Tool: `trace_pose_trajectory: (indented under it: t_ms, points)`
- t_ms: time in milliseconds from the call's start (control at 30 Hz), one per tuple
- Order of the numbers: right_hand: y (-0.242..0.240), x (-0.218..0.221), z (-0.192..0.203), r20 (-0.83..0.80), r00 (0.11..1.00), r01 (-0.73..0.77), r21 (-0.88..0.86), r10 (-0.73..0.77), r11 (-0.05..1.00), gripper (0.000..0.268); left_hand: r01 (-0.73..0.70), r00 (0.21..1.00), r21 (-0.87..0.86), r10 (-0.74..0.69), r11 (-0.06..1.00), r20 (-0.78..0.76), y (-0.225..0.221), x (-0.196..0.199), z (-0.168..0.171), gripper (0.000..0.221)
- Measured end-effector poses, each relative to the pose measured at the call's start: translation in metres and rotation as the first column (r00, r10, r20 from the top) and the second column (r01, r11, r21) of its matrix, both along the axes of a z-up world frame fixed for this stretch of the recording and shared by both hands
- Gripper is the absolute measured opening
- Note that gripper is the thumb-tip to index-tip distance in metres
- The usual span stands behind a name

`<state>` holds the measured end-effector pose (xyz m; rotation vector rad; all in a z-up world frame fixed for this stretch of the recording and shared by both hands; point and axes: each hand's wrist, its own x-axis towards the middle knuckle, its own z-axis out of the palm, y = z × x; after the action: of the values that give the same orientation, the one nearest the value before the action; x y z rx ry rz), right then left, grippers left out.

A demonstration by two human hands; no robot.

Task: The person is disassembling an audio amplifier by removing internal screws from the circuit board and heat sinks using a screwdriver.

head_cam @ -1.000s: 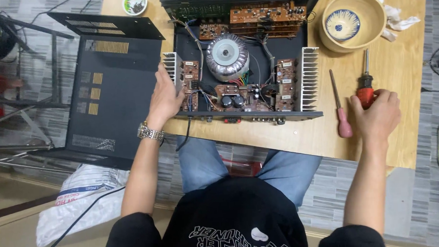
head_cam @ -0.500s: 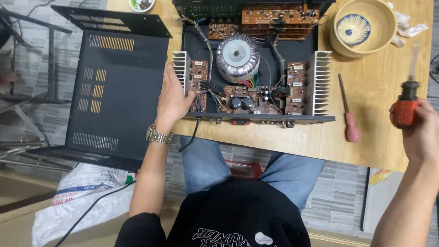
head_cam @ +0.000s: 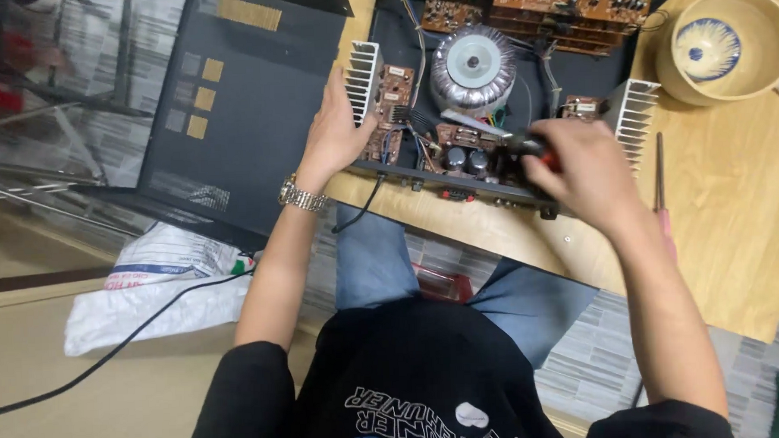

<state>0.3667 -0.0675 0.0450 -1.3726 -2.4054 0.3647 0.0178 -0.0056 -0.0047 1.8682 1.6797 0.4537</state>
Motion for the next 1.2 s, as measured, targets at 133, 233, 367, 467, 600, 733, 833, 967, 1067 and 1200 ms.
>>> trace_pose_trajectory:
  t_ms: [133, 233, 367, 467, 600, 733, 833, 967, 1067, 1200]
  points:
    - [0.015, -0.031, -0.019, 0.132, 0.990, -0.076, 0.162, 0.055, 0.984, 0.029, -0.100, 0.986, -0.136, 0.116, 0.986, 0.121, -0.003, -0.007, 0.016, 0.073]
    - [0.027, -0.049, -0.019, 0.164, 0.982, -0.124, 0.209, 0.091, 0.970, 0.027, -0.058, 0.997, -0.107, 0.063, 0.993, 0.048, -0.008, -0.005, 0.017, 0.064]
    - [0.042, -0.066, -0.028, 0.213, 0.966, -0.201, 0.248, 0.150, 0.948, 0.024, -0.127, 0.992, 0.006, 0.127, 0.992, 0.021, -0.016, 0.002, 0.021, 0.059]
    - [0.049, -0.073, -0.034, 0.244, 0.955, -0.224, 0.212, 0.171, 0.951, 0.023, -0.135, 0.991, 0.091, 0.132, 0.987, 0.036, -0.018, 0.003, 0.019, 0.052]
    - [0.055, -0.078, -0.041, 0.244, 0.951, -0.234, 0.164, 0.191, 0.958, 0.026, -0.129, 0.991, 0.159, 0.122, 0.979, 0.051, -0.017, 0.006, 0.021, 0.044]
    - [0.054, -0.080, -0.041, 0.221, 0.958, -0.225, 0.181, 0.183, 0.957, 0.027, -0.126, 0.991, 0.174, 0.116, 0.977, 0.067, -0.017, 0.004, 0.015, 0.039]
    - [0.055, -0.082, -0.039, 0.196, 0.964, -0.215, 0.162, 0.182, 0.963, 0.030, -0.110, 0.993, 0.205, 0.100, 0.973, 0.060, -0.016, 0.003, 0.011, 0.040]
    - [0.057, -0.083, -0.036, 0.146, 0.972, -0.194, 0.053, 0.185, 0.980, 0.034, -0.096, 0.994, 0.220, 0.084, 0.971, 0.063, -0.015, 0.002, 0.009, 0.043]
    - [0.061, -0.083, -0.033, 0.096, 0.977, -0.186, -0.069, 0.192, 0.980, 0.037, -0.098, 0.995, 0.198, 0.089, 0.975, 0.053, -0.015, 0.002, 0.011, 0.045]
    - [0.071, -0.083, -0.025, 0.023, 0.982, -0.167, -0.370, 0.189, 0.914, 0.042, -0.094, 0.994, 0.201, 0.080, 0.975, 0.074, -0.016, 0.001, 0.011, 0.044]
